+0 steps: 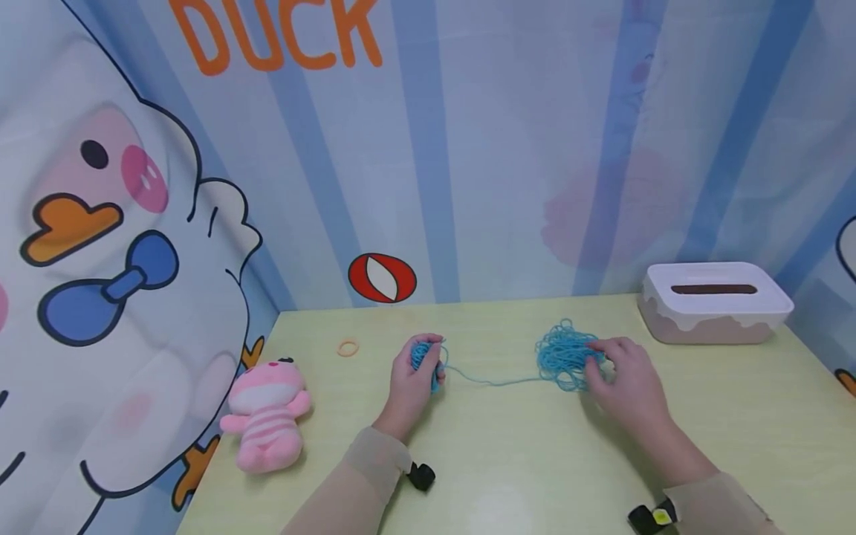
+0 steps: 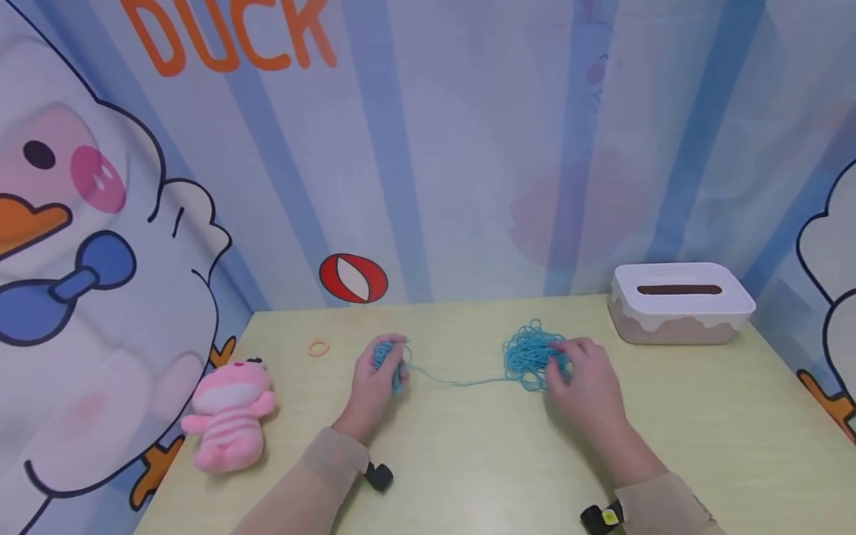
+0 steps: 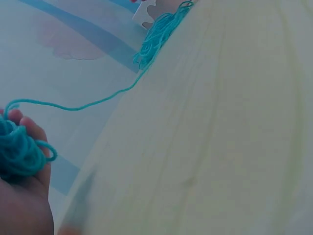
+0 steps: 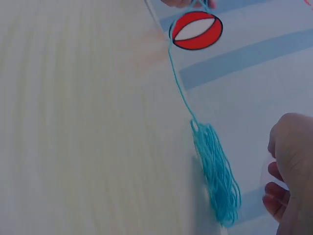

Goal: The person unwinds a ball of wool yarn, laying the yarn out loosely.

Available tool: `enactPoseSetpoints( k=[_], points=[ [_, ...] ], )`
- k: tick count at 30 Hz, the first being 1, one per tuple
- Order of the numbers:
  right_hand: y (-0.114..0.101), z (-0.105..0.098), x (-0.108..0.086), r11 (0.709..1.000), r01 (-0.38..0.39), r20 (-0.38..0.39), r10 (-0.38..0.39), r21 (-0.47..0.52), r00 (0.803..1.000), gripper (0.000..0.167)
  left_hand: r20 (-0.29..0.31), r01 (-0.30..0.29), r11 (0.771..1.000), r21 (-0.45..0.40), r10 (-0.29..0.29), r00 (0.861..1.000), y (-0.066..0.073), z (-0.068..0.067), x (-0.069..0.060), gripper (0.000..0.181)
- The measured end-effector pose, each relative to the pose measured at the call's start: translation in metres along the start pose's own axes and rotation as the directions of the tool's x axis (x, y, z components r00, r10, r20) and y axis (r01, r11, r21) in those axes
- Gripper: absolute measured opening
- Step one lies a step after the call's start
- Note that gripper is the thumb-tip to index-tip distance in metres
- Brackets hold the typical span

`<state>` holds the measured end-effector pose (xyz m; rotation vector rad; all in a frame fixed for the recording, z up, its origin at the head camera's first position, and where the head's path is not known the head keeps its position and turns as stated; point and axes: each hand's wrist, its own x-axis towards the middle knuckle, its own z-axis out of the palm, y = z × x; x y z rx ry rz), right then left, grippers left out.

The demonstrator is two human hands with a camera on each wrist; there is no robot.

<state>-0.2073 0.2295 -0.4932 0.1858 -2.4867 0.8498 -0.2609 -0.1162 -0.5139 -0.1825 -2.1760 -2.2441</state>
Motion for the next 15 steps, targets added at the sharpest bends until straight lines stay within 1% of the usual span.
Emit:
enactPoseSetpoints(
  k=[1, 2, 3, 4, 6, 8, 10, 13, 15],
  points=[
    [-0.008, 0.005, -0.001, 0.999, 0.051, -0.028, -0.05, 0.021, 0.998, 0.025, 0.006, 0.006, 1.0, -0.004, -0.006, 1.0, 0.0, 0.0, 0.0, 0.039],
    [-0.016, 0.012, -0.001, 0.995, 0.098, -0.037, -0.097, 0.031, 0.995, 0.023, 0.011, 0.012, 1.0, -0.006, -0.012, 1.0, 0.001, 0.0, -0.001, 0.041],
    [-0.025, 0.018, -0.002, 0.99, 0.137, -0.031, -0.136, 0.042, 0.99, 0.023, 0.017, 0.014, 1.0, -0.005, -0.014, 1.0, 0.001, 0.0, -0.001, 0.042],
    [-0.033, 0.025, -0.002, 0.985, 0.167, -0.014, -0.166, 0.053, 0.986, 0.023, 0.024, 0.015, 1.0, -0.004, -0.015, 1.0, 0.001, 0.0, -0.001, 0.043],
    [-0.049, 0.038, -0.003, 0.976, 0.202, 0.052, -0.207, 0.08, 0.977, 0.025, 0.037, 0.01, 1.0, 0.01, -0.01, 0.999, 0.003, 0.0, -0.002, 0.043],
    [-0.065, 0.053, -0.003, 0.971, 0.21, 0.129, -0.224, 0.111, 0.966, 0.03, 0.048, -0.01, 0.999, 0.048, 0.008, 0.999, 0.003, 0.0, -0.002, 0.045],
    [-0.081, 0.066, -0.003, 0.968, 0.201, 0.194, -0.228, 0.15, 0.954, 0.036, 0.065, -0.04, 0.995, 0.089, 0.034, 0.997, 0.003, 0.0, -0.002, 0.046],
    [-0.098, 0.085, -0.001, 0.963, 0.19, 0.245, -0.234, 0.191, 0.941, 0.042, 0.088, -0.075, 0.986, 0.148, 0.062, 0.994, 0.002, 0.0, -0.002, 0.045],
    [-0.106, 0.095, 0.0, 0.963, 0.176, 0.255, -0.226, 0.204, 0.94, 0.043, 0.102, -0.083, 0.983, 0.164, 0.067, 0.993, 0.002, 0.001, -0.002, 0.04]
  ],
)
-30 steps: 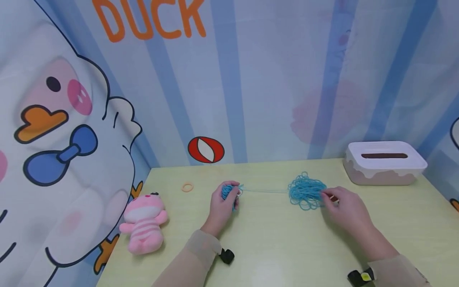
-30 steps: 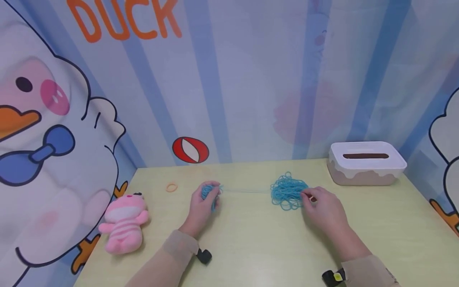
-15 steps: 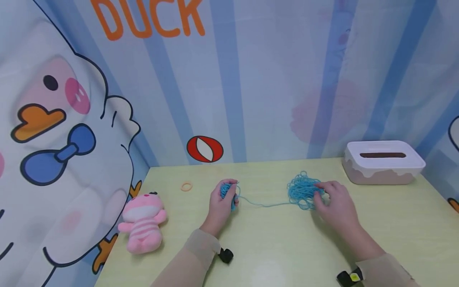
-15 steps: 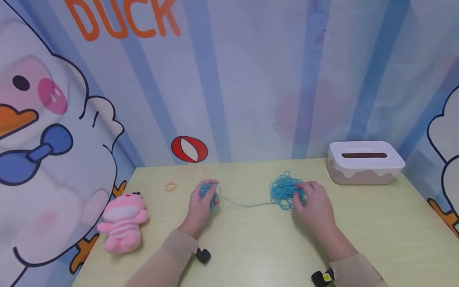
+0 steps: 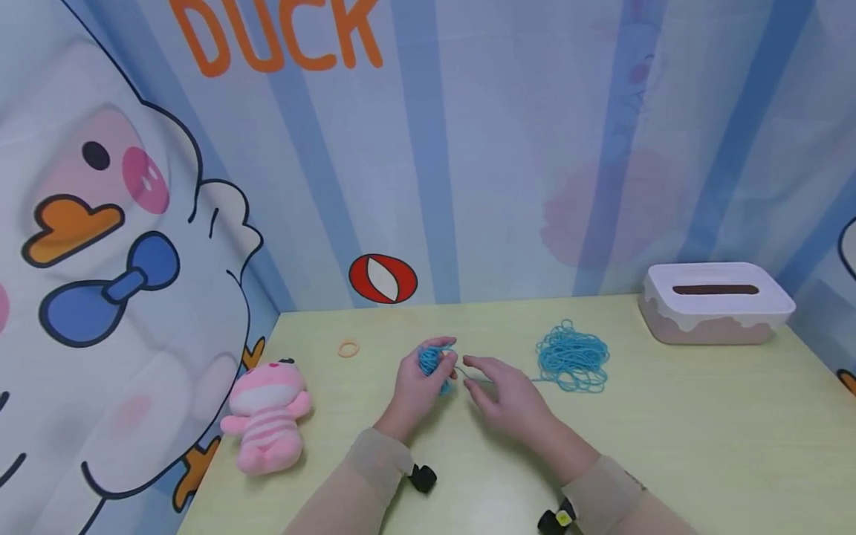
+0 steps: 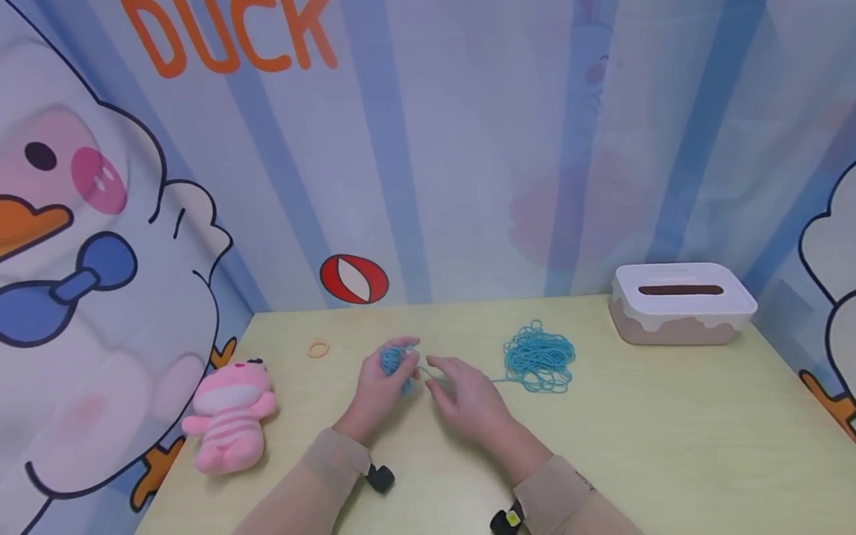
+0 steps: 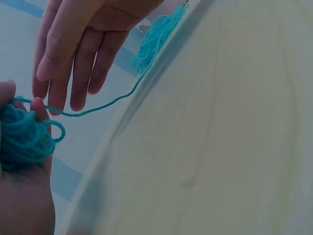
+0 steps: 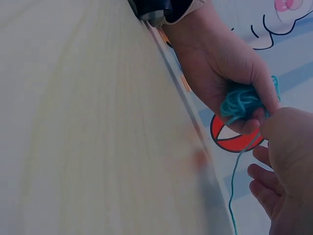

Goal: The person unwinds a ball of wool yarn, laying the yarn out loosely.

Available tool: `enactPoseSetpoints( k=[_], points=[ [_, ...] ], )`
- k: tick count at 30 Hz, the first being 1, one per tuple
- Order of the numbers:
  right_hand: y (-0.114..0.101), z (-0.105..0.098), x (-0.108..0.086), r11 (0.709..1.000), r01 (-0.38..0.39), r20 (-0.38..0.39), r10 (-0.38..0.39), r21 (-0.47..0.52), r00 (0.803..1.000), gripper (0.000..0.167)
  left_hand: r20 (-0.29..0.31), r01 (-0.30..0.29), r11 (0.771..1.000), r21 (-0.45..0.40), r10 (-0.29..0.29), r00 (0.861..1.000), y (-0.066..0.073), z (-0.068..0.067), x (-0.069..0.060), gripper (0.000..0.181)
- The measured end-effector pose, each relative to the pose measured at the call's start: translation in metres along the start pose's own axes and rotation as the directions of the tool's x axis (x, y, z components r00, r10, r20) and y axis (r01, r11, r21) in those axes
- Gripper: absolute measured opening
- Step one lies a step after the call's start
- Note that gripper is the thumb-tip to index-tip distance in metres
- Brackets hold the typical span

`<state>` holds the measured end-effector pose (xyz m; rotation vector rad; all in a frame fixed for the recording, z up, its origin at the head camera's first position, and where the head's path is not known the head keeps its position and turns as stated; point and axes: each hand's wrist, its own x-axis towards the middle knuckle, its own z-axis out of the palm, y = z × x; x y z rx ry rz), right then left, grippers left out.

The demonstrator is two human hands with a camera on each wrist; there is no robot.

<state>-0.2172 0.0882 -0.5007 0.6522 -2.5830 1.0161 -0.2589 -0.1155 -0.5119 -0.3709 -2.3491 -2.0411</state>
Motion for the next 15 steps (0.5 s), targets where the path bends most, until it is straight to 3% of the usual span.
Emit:
enactPoseSetpoints(
  k=[4, 9, 15],
  points=[
    [-0.003, 0.011, 0.006, 0.999, -0.036, -0.014, 0.037, 0.013, 0.999, 0.042, 0.008, 0.0, 1.0, 0.015, -0.001, 1.0, 0.0, 0.001, 0.0, 0.029],
    [-0.002, 0.014, 0.007, 0.997, -0.076, 0.0, 0.076, 0.017, 0.997, 0.031, 0.023, -0.034, 0.999, 0.018, 0.033, 0.999, -0.001, 0.001, 0.001, 0.029],
    [0.001, 0.01, 0.005, 0.996, -0.088, 0.003, 0.088, -0.004, 0.996, 0.015, 0.014, -0.044, 0.996, -0.072, 0.045, 0.999, -0.003, 0.0, 0.002, 0.022]
  ],
)
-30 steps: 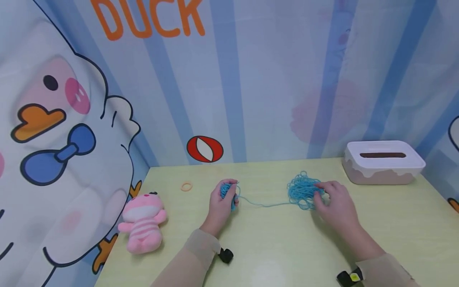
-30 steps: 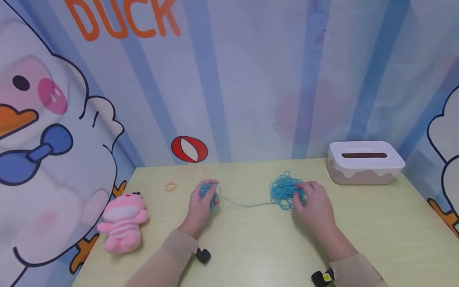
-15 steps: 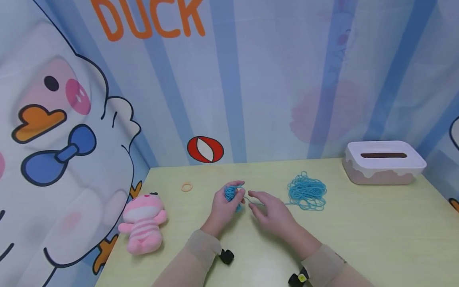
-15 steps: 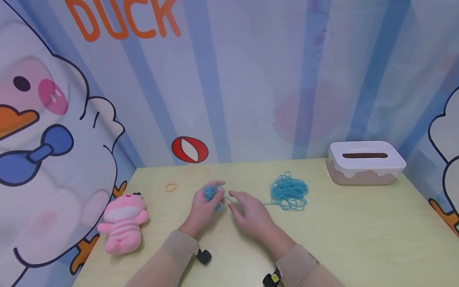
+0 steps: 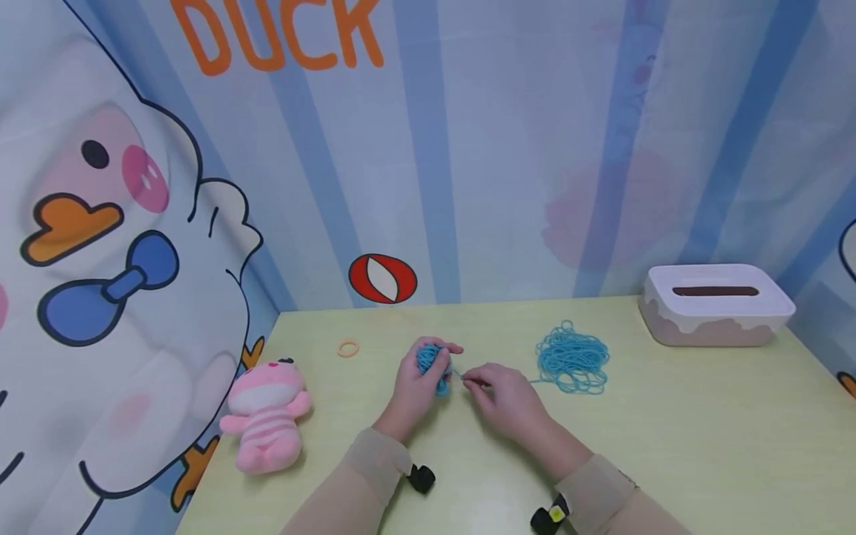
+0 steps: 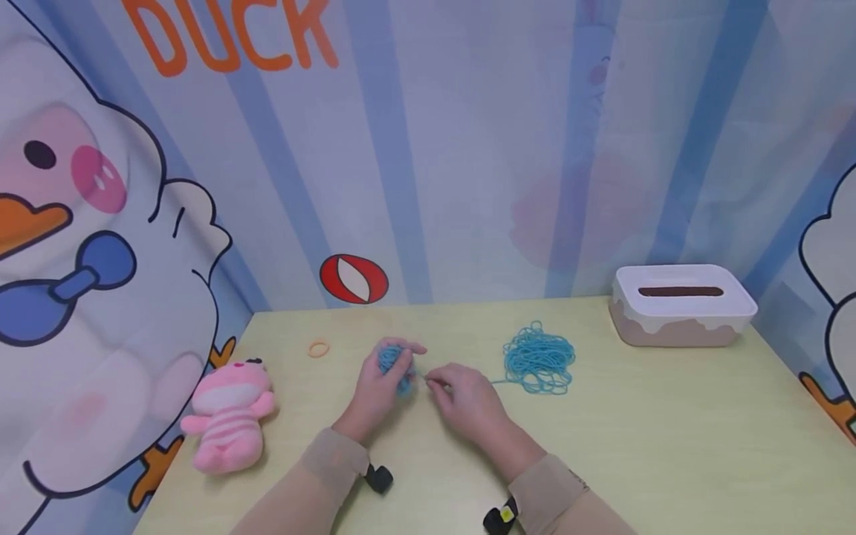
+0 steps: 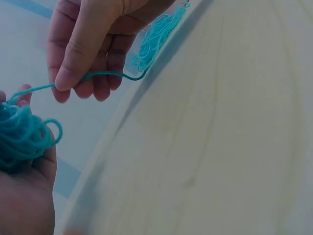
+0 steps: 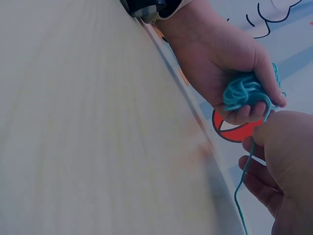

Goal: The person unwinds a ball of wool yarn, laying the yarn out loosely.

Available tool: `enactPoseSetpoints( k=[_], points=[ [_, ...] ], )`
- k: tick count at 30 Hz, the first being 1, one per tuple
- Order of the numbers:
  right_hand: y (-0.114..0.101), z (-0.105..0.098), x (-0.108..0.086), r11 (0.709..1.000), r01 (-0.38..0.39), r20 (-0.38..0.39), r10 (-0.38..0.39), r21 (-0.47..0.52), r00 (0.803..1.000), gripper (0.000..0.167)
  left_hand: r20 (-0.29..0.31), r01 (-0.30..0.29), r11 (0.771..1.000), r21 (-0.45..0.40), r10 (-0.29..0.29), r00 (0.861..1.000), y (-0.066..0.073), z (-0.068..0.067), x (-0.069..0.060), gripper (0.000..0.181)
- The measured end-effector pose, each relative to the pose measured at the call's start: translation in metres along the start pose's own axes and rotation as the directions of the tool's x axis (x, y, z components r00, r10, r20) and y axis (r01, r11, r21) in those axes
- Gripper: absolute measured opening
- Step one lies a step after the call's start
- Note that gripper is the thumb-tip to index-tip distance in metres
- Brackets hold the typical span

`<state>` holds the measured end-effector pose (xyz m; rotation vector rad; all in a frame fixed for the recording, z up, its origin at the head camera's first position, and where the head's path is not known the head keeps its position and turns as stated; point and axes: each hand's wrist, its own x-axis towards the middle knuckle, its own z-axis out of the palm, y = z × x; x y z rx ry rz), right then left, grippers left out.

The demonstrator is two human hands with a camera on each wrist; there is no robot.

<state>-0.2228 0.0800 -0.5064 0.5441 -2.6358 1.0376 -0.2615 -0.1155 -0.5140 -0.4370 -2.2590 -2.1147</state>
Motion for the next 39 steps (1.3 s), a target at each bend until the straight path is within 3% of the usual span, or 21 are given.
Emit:
enactPoseSetpoints(
  k=[6, 11, 16, 23, 32, 39],
  points=[
    [0.006, -0.019, -0.005, 1.0, -0.021, -0.049, 0.021, -0.001, 0.999, 0.015, -0.07, 0.053, 0.998, -0.027, -0.055, 0.996, 0.0, -0.002, 0.0, 0.034],
    [0.015, -0.039, -0.013, 1.0, 0.017, -0.09, -0.018, -0.019, 0.996, 0.014, -0.099, 0.088, 0.996, -0.025, -0.09, 0.991, 0.003, -0.001, -0.001, 0.032],
    [0.027, -0.057, -0.022, 0.998, 0.05, -0.138, -0.055, -0.042, 0.989, 0.011, -0.148, 0.066, 0.997, 0.031, -0.061, 0.987, 0.0, -0.001, -0.001, 0.028],
    [0.041, -0.082, -0.032, 0.996, 0.039, -0.197, -0.055, -0.086, 0.979, 0.011, -0.205, 0.042, 0.99, 0.136, -0.013, 0.979, -0.004, -0.003, 0.001, 0.022],
    [0.06, -0.112, -0.04, 0.991, -0.01, -0.253, -0.024, -0.13, 0.967, 0.011, -0.192, 0.041, 0.999, -0.001, -0.04, 0.981, -0.002, -0.002, 0.0, 0.03],
    [0.077, -0.132, -0.048, 0.983, -0.111, -0.237, 0.074, -0.146, 0.969, 0.016, -0.227, 0.06, 0.998, -0.019, -0.063, 0.972, -0.002, -0.003, 0.001, 0.046]
  ],
)
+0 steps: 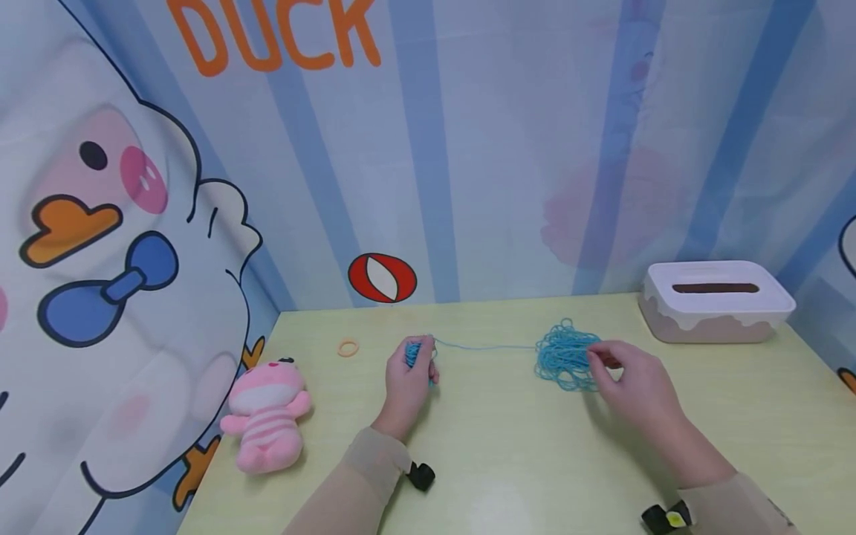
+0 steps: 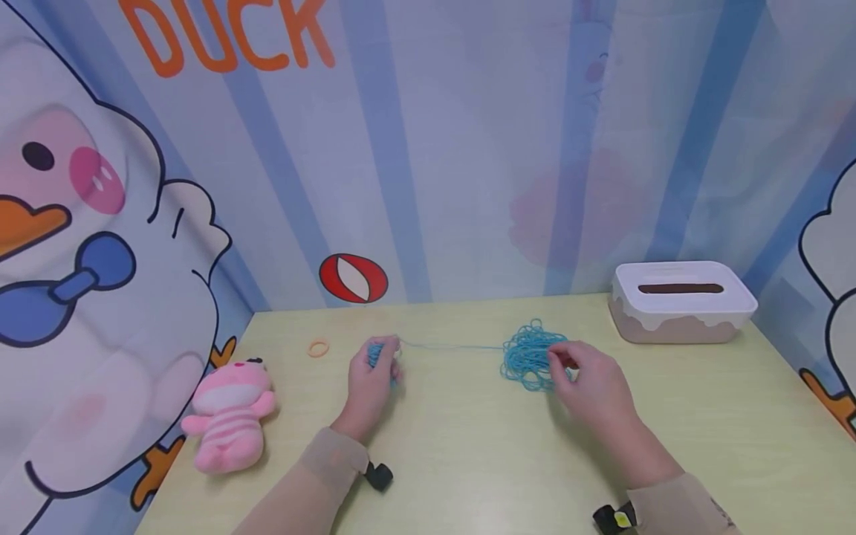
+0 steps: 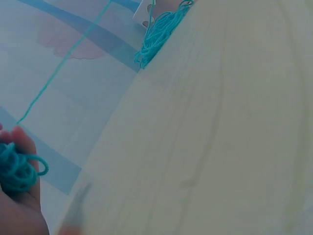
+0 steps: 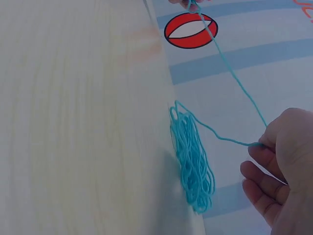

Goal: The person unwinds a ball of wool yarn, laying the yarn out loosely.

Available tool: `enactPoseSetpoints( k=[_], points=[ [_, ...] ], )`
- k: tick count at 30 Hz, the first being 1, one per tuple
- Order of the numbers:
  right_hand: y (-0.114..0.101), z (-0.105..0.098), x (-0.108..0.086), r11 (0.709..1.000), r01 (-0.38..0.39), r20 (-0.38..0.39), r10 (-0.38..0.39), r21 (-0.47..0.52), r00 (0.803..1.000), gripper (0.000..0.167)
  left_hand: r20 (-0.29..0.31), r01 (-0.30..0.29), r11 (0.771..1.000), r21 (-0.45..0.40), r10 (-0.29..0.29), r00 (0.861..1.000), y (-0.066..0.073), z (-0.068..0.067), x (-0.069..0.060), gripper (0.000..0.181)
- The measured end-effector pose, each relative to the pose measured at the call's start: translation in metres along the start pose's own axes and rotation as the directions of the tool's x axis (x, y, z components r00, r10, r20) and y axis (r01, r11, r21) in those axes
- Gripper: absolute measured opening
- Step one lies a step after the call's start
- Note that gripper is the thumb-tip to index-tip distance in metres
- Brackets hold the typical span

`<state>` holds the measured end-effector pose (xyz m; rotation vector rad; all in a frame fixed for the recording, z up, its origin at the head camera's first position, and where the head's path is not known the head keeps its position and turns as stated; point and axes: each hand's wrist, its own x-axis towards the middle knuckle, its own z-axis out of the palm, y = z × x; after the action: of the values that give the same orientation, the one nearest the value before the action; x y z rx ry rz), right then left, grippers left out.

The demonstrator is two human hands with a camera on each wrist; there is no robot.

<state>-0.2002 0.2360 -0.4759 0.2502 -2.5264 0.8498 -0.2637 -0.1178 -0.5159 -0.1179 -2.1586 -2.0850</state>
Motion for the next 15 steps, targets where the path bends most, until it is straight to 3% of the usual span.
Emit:
enactPoseSetpoints(
  k=[7, 15],
  points=[
    [0.021, -0.007, -0.003, 0.994, -0.093, 0.07, 0.096, -0.052, 0.993, 0.023, -0.029, -0.003, 1.0, 0.03, 0.004, 1.0, -0.001, -0.002, 0.0, 0.044],
    [0.032, -0.01, -0.001, 0.963, -0.208, 0.181, 0.238, -0.17, 0.954, 0.034, -0.071, 0.012, 0.992, 0.124, -0.004, 0.997, -0.001, -0.001, 0.0, 0.033]
  ],
)
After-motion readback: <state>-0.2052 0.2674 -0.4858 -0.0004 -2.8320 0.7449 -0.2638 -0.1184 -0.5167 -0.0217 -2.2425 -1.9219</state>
